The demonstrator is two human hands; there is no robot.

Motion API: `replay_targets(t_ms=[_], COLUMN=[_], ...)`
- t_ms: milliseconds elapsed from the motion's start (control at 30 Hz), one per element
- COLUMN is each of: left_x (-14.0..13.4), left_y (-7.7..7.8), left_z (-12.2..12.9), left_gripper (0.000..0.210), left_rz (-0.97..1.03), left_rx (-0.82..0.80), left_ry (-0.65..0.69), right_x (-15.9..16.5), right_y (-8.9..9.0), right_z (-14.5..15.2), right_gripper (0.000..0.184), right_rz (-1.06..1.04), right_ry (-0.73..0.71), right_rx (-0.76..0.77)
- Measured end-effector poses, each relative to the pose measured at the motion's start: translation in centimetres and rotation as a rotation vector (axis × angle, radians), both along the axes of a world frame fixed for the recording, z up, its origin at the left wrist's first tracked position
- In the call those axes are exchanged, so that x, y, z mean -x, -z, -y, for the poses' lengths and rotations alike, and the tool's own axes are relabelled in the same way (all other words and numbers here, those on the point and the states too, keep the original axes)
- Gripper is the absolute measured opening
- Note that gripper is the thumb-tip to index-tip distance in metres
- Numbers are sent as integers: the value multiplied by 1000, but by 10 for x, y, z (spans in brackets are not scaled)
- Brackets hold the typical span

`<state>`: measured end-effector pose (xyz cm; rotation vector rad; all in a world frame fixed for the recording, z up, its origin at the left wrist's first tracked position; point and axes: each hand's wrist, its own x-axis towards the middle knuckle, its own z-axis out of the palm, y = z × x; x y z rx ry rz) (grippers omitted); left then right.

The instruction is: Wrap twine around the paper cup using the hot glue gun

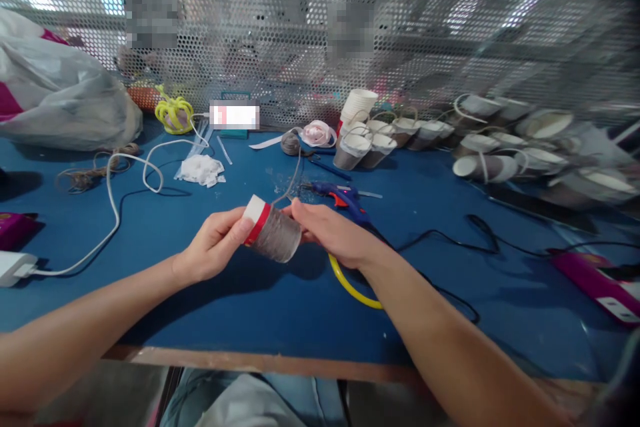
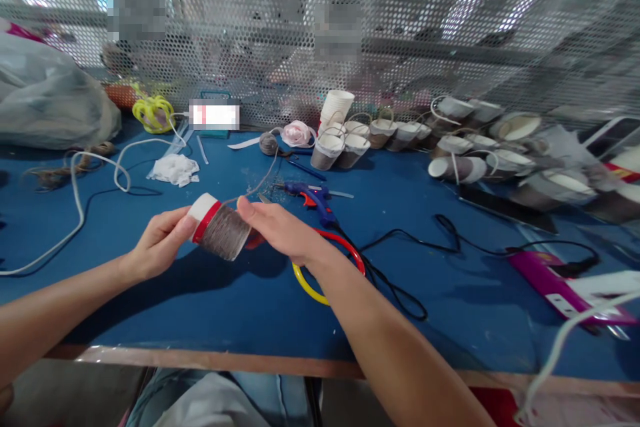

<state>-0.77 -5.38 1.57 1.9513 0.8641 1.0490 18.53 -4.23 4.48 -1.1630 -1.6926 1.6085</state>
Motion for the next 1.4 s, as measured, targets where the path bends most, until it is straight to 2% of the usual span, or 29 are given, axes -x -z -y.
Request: replay_targets(t_ms=[67,133,333,467,533,633,733,867,967,1133,1300,1400], left_x=[1,0,-5,-8,-8,-9,-10,-14,-17,-19,-18,-17], left_y=[0,-1,-1,-1,-2,-2,-3,-3,-2,1,-1,-3], left_z=[-3,-5,-6,-6,-5,-4,-1,3,5,3,3,4], left_gripper=[37,37,30,31,30,27,25,24,27,34,20,12], left_rz=[-25,-24,76,27,-18,-78,-113,-81,-14,16,1,-31], left_rx=[33,104,388,424,404,373,366,428,485,527,549,533], left_ry=[19,62,124,128,120,123,152,232,270,206,300,362], right_x=[-5,-7,-1,2,0,-2,1,9,14,17,16,16], right_y=[-4,-6,1,3,4,6,9,11,11,13,15,16], right_z=[-1,-1,2,3,1,-4,-6,-3,-1,0,-1,-3], right_gripper=[38,41,49,53,54,52,40,28,23,20,18,18], right_rz=[37,101,406,528,491,294,91,-47,-70,-58,-69,-38], right_ry=[-76,-108,-16,-37,-95,-153,-34,117,157,156,130,154], right_rx=[-3,-50,-388,-487,-451,-314,-236,-249,-261,-242,-201,-234])
